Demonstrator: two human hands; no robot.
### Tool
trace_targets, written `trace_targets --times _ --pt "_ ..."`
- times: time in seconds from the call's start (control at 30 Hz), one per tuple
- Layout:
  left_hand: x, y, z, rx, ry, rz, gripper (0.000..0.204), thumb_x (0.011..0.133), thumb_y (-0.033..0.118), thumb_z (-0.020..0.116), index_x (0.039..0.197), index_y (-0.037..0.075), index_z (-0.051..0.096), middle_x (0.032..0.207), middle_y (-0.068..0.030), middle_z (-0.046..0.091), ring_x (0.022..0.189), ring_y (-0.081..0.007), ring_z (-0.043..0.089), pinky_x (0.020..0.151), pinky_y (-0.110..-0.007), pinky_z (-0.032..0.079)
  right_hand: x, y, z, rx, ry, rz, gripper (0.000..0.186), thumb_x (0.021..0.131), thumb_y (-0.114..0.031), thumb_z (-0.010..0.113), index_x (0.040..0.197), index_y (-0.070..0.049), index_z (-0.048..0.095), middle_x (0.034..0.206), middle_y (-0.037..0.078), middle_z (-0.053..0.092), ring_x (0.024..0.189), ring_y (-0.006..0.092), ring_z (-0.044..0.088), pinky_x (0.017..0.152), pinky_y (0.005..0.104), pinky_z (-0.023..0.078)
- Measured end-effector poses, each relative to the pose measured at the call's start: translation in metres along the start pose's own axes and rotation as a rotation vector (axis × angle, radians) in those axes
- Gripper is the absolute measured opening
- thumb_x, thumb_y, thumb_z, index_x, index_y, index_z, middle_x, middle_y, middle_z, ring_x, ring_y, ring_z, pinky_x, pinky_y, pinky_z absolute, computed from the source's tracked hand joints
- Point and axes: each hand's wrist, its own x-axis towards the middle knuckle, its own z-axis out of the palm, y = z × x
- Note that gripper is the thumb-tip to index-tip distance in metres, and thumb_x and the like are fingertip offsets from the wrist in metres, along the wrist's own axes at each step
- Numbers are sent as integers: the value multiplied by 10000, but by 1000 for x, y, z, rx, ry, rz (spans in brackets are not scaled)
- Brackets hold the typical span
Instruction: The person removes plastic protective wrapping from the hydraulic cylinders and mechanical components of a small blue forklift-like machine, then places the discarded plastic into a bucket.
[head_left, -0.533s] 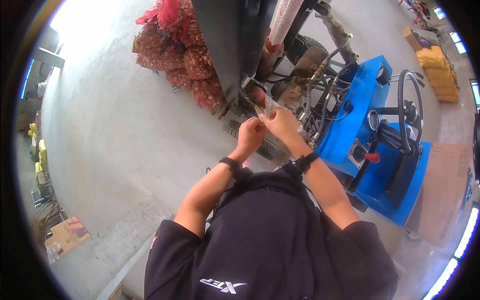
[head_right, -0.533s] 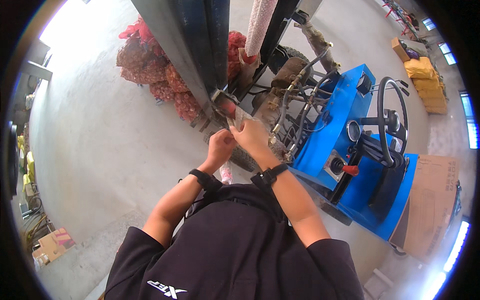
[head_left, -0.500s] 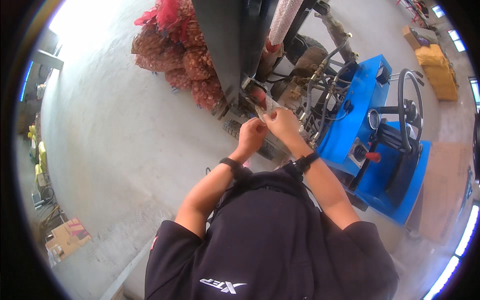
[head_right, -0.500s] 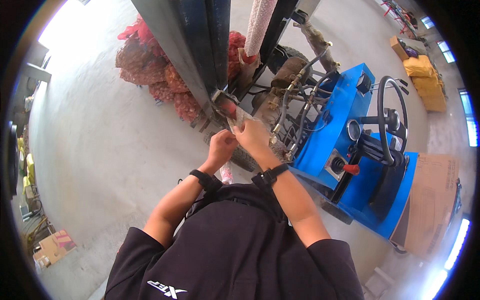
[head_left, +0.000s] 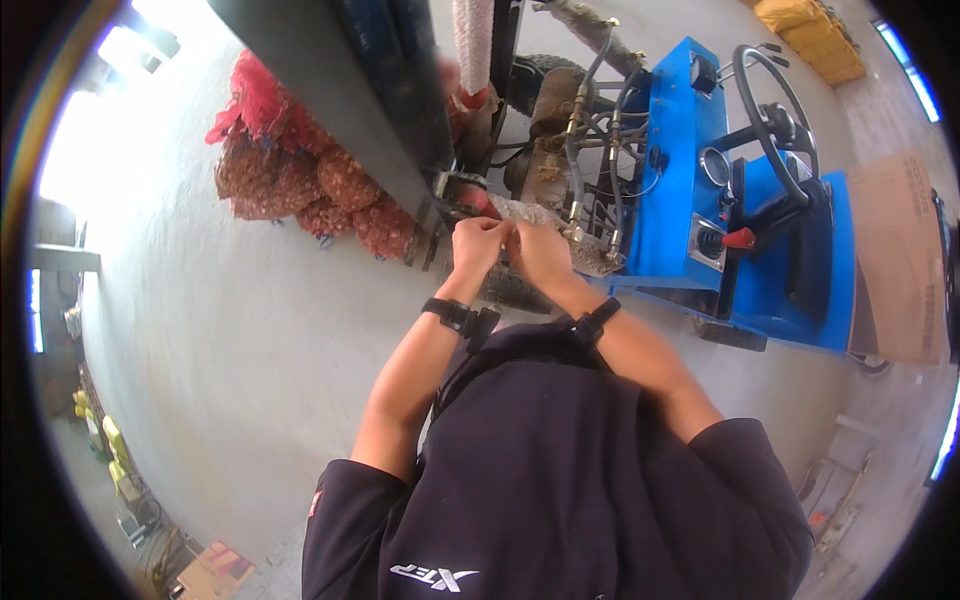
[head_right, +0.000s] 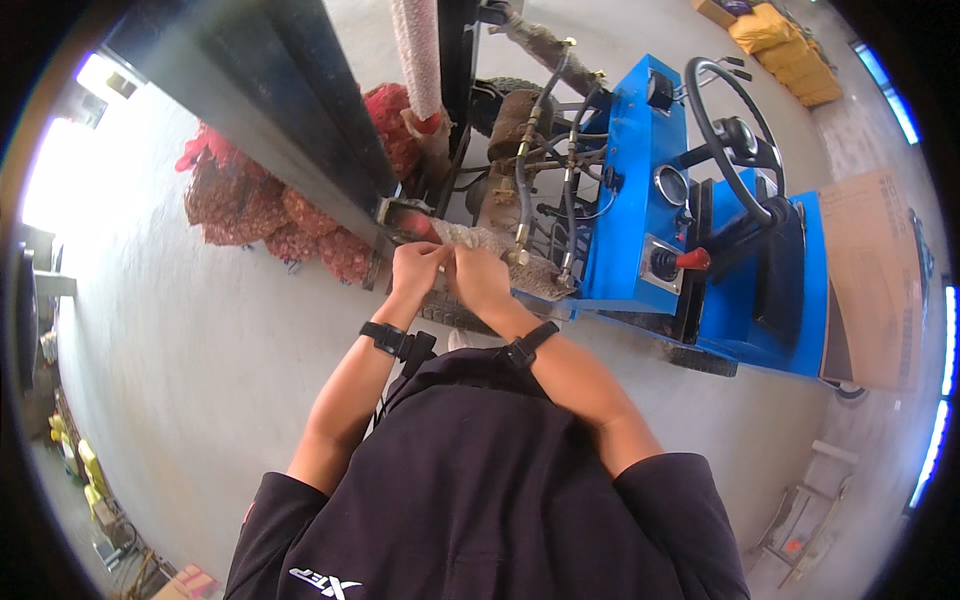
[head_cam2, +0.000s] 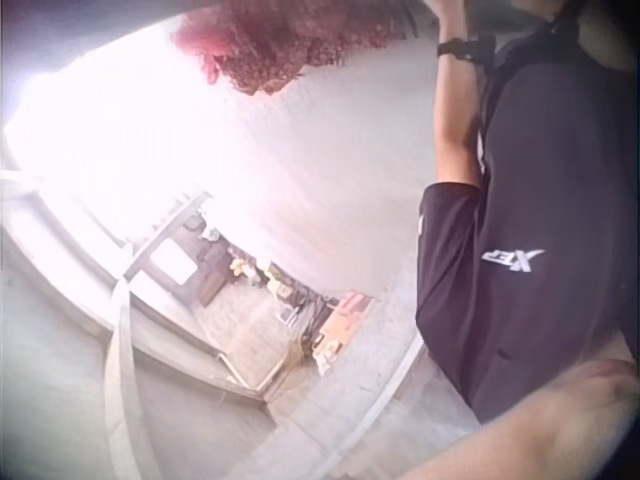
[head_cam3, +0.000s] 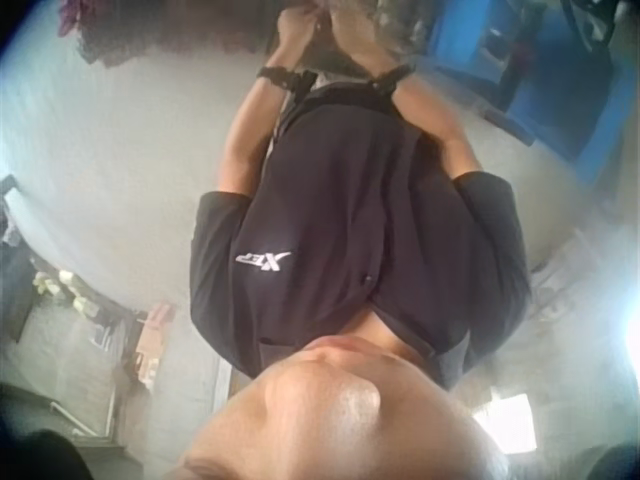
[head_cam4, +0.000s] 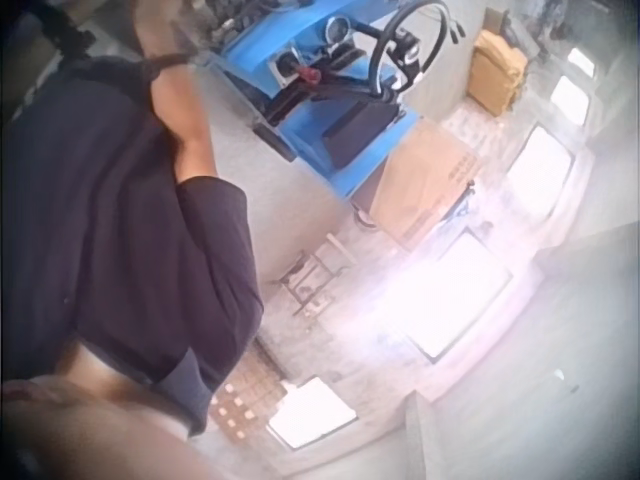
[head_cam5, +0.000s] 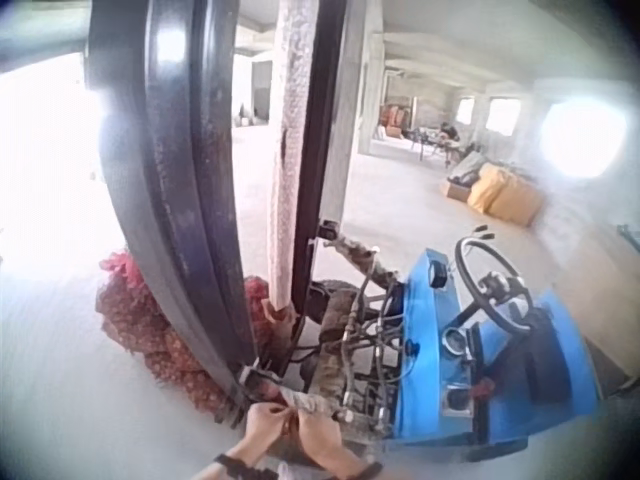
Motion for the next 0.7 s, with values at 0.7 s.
trace_targets --times 0.7 --pt "-15 -2 5 31 -59 -17 236 810 206 749 885 -18 748 702 -155 693 645 -231 684 623 -353 512 -10 30 0 219 -82 -126 267 860 -306 623 850 -59 723 801 227 687 764 420 678 715 509 548"
